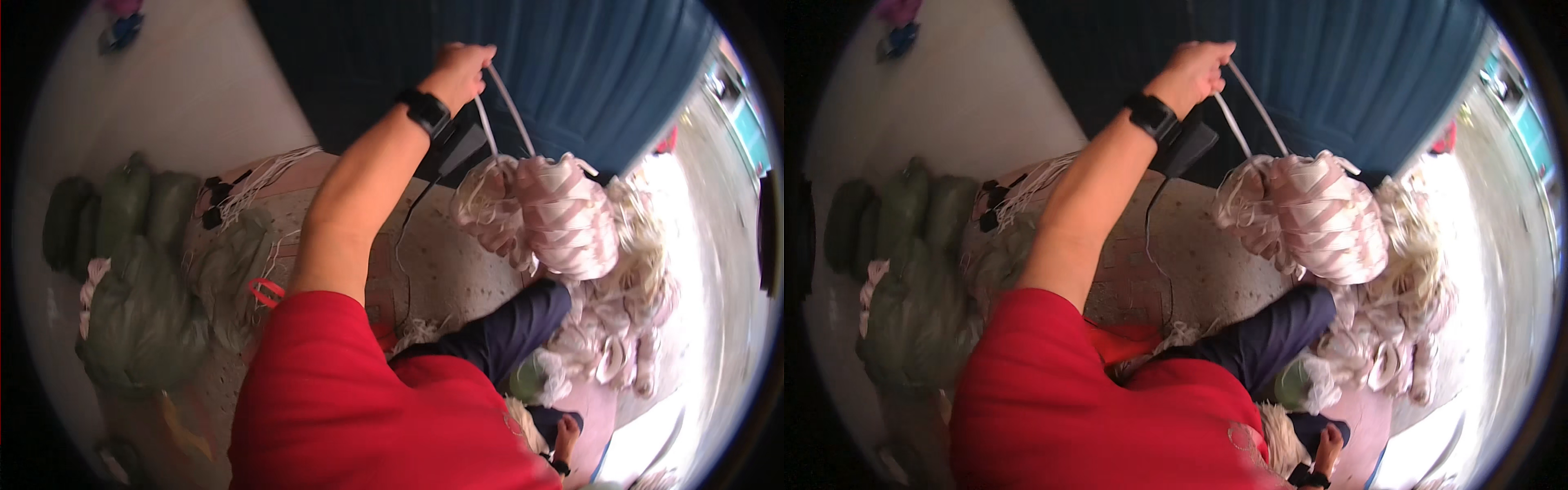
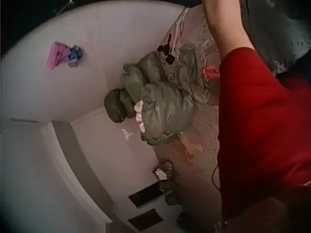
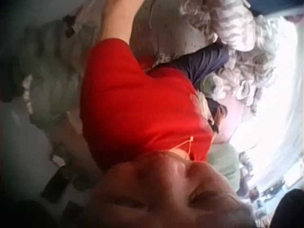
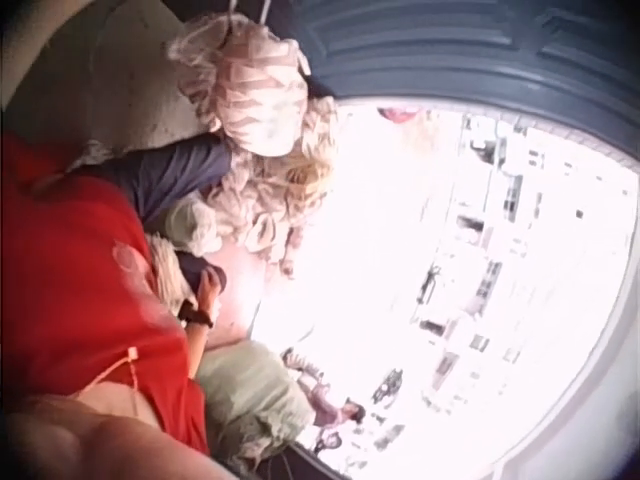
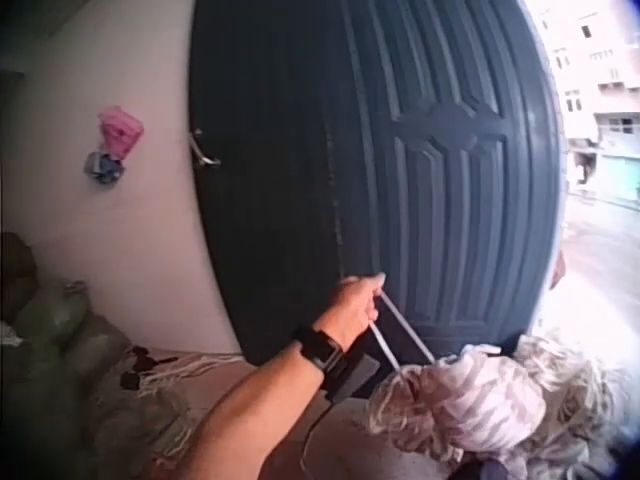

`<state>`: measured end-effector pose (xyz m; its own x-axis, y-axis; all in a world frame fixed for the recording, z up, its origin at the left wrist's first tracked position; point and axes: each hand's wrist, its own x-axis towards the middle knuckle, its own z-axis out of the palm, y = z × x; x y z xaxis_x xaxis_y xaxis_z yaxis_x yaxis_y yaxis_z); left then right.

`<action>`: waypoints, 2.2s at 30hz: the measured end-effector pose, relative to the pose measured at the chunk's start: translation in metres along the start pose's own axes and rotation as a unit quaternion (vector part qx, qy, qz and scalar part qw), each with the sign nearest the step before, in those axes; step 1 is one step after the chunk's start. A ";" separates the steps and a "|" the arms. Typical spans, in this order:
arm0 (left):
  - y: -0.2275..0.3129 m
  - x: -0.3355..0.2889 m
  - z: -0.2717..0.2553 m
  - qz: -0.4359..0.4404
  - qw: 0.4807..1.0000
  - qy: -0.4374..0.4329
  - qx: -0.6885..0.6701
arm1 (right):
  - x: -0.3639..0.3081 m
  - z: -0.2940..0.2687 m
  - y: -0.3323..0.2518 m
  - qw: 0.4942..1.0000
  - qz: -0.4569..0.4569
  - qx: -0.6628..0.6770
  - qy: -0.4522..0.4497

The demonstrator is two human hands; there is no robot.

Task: Lacing and preparing shoe uppers for further manufacturing steps.

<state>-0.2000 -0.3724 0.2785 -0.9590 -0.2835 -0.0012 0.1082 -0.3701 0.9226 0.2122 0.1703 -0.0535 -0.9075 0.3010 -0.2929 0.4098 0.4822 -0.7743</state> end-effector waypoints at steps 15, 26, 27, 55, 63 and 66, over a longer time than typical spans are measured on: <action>-0.019 -0.096 -0.260 -0.013 0.576 0.122 0.808 | 0.022 -0.032 -0.005 0.985 0.142 0.086 -0.053; -0.238 -0.116 -0.264 -0.132 0.633 -0.264 0.716 | 0.000 -0.030 0.002 0.988 0.148 0.047 -0.019; -0.248 -0.108 -0.253 -0.116 0.629 -0.287 0.713 | -0.009 -0.029 -0.003 0.986 0.161 0.035 0.003; -0.475 -0.037 0.386 0.205 0.757 -0.487 0.386 | -0.040 0.005 -0.039 0.918 0.247 0.233 0.206; -0.499 0.031 0.478 0.284 0.654 -0.334 0.617 | -0.044 0.000 -0.033 0.919 0.249 0.220 0.212; -0.505 0.023 0.493 0.254 0.631 -0.338 0.651 | -0.047 -0.002 -0.028 0.915 0.261 0.221 0.214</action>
<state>-0.4056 0.2439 0.0028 -0.8275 0.5312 0.1819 0.5615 0.7812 0.2731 0.2433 0.1446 -0.0167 -0.4409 0.7360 -0.5137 0.6137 -0.1705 -0.7709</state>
